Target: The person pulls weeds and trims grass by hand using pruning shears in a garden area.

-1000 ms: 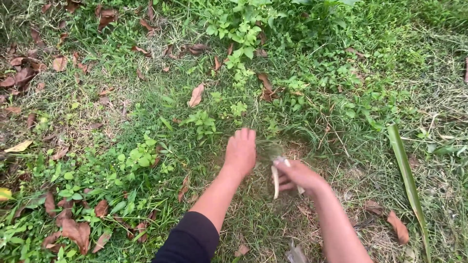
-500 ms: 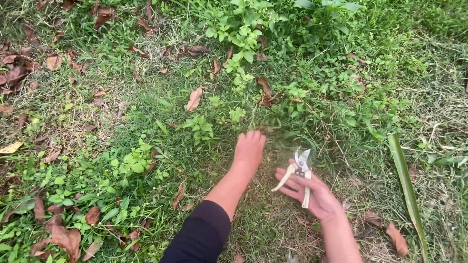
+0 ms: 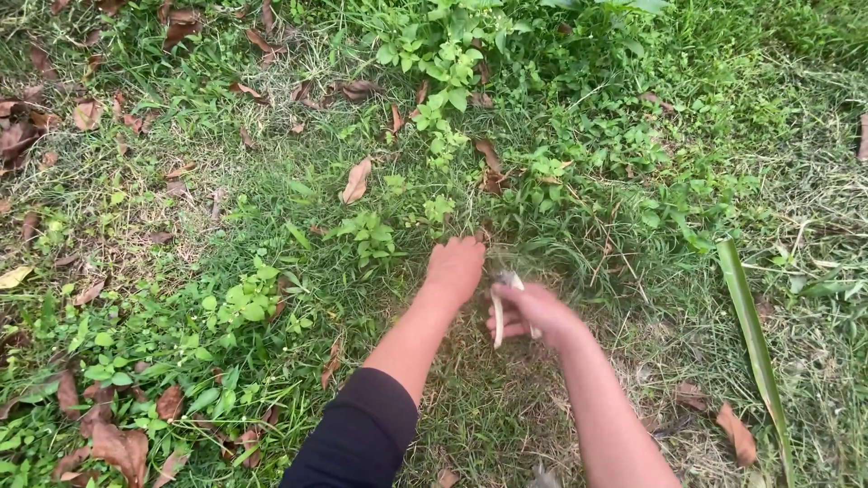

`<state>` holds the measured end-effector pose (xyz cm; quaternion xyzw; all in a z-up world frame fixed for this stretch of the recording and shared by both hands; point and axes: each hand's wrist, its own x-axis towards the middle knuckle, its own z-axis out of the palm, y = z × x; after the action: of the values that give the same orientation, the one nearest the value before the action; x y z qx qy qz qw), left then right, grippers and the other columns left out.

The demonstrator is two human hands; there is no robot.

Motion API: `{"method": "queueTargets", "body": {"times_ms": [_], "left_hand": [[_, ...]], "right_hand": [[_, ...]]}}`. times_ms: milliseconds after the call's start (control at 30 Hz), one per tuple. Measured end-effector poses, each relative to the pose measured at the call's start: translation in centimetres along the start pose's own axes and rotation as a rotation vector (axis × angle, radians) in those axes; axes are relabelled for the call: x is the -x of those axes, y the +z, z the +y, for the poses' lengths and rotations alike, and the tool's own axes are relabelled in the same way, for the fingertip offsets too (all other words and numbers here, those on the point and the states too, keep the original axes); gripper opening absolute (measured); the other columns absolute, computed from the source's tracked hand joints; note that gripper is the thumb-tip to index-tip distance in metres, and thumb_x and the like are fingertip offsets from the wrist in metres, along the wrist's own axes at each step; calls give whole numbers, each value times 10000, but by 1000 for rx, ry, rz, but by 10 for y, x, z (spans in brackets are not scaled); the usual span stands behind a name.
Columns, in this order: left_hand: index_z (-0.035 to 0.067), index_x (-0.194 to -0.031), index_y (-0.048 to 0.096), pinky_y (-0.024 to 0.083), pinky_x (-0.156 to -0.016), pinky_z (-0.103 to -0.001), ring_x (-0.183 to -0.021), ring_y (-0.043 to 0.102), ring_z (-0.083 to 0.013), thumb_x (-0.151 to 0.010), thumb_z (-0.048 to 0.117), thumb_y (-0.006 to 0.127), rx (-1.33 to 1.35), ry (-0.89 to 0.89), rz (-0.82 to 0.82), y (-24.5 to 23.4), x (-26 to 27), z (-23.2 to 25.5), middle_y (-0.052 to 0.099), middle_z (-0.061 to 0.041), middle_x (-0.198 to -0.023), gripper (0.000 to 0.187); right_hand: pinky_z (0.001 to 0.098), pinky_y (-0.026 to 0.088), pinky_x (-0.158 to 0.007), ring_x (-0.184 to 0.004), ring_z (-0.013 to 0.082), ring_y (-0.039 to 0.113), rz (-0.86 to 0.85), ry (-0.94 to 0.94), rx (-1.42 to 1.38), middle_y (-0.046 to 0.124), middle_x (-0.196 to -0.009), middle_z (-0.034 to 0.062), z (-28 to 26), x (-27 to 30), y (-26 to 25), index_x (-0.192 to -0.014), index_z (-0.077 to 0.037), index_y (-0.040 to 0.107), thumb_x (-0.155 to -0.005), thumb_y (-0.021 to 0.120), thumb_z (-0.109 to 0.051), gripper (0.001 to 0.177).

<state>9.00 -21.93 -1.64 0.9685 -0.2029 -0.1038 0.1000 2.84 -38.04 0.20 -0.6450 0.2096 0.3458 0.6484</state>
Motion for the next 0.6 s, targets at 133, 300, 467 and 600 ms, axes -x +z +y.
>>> {"method": "queueTargets", "body": {"times_ms": [133, 300, 467, 600], "left_hand": [[73, -1129, 680, 481, -919, -454, -1118, 589, -279, -949, 101, 529, 39, 12, 59, -6, 6, -1, 647, -102, -1163, 236], [91, -1105, 679, 482, -908, -438, -1110, 596, -268, -954, 79, 512, 86, -9, 34, -13, 11, -8, 648, -89, -1162, 226], [100, -1105, 672, 479, -904, -445, -1105, 609, -265, -922, 66, 533, 139, 3, 85, -12, 12, -16, 659, -80, -1157, 232], [92, -1105, 671, 480, -902, -454, -1091, 613, -279, -957, 96, 525, 187, -10, 75, -17, 16, -15, 656, -91, -1168, 208]], "right_hand": [[338, 659, -681, -726, 229, 751, 6, 77, 13, 729, -817, 122, -21, -26, -4, -1119, 52, 619, -1025, 522, -305, 382], [515, 486, -482, -566, 274, 511, 195, -39, 441, 575, -741, 134, -10, -28, -2, -1040, 23, 603, -1096, 468, -456, 501], [422, 646, -638, -693, 261, 707, 103, 104, 374, 699, -820, 146, -2, 21, 15, -1064, -1, 620, -1034, 457, -474, 502], [338, 673, -693, -768, 211, 772, 13, 89, 217, 752, -861, 124, -7, 2, 20, -1060, 3, 636, -1022, 427, -453, 503]]}}
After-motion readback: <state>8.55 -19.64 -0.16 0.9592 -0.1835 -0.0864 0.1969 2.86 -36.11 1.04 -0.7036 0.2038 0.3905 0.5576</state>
